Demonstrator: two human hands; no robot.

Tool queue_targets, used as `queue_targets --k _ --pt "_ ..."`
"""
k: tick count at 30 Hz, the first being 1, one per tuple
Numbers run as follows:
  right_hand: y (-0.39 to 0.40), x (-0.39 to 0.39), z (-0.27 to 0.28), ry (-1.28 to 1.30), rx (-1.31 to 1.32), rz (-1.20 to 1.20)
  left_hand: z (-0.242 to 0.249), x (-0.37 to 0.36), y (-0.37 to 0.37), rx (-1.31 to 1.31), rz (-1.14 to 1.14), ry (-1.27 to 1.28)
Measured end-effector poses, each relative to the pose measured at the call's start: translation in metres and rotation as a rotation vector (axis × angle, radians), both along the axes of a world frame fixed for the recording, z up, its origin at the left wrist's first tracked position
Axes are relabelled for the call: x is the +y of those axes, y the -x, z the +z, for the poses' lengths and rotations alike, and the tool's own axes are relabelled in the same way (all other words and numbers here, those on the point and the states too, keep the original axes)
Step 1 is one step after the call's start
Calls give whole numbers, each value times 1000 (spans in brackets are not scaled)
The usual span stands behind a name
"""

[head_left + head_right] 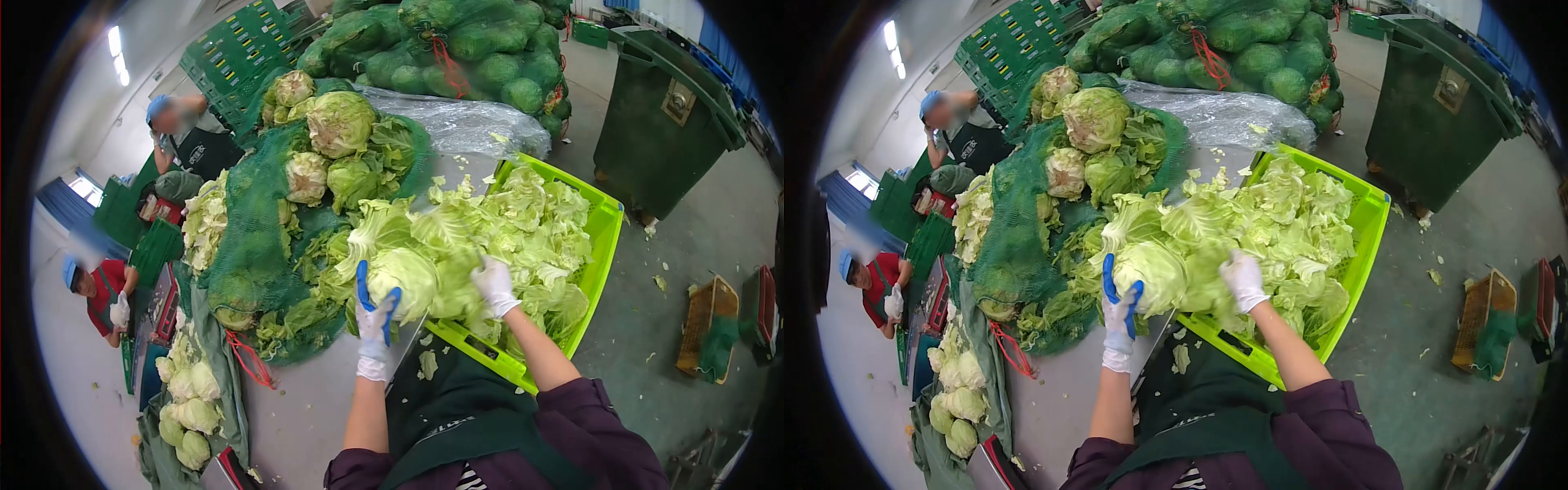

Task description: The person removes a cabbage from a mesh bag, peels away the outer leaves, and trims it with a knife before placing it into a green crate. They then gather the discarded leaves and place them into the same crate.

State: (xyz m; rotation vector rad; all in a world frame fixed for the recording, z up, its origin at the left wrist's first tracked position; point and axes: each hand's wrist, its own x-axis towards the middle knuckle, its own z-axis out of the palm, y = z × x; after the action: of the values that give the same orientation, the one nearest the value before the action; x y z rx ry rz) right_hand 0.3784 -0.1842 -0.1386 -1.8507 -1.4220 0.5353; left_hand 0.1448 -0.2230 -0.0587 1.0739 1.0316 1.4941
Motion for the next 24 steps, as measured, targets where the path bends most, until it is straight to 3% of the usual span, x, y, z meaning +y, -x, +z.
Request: queue_targets --k 1,3,5,8,10,12,13,15,18,19,21,22,24 --pt "-12 5 -6 -13 -36 -67 12 -2 6 -4 9 116" --pt "-42 12 -25 -19 -46 -114 0 4 26 -426 -88 251" --pt "-59 8 -16 -49 -100 -215 -16 6 33 -470 -118 178" --pt "-44 -8 47 -225 17 -115 -12 1 22 -710 -171 85" --pt "-14 -28 87 -289 28 226 4 -6 1 -592 -93 46" --pt "17 -54 149 20 29 477 8 -7 -10 -464 -22 0" --pt "32 -49 134 -474 -57 516 7 -8 -12 -377 -7 -46" --pt "36 -54 125 -314 -50 571 9 -11 -13 -288 10 -93" --pt "23 -34 108 -380 -56 704 18 -22 -10 -299 -2 -58" --pt "17 -23 104 -379 -53 705 14 -24 -8 -297 -1 -56" --pt "3 -1 95 -271 58 299 4 -29 -4 -480 -62 37" --pt "-7 2 86 -272 58 301 4 -34 -4 -480 -60 35" --pt "-24 10 75 -285 -10 172 10 -38 -5 -1003 -332 230"
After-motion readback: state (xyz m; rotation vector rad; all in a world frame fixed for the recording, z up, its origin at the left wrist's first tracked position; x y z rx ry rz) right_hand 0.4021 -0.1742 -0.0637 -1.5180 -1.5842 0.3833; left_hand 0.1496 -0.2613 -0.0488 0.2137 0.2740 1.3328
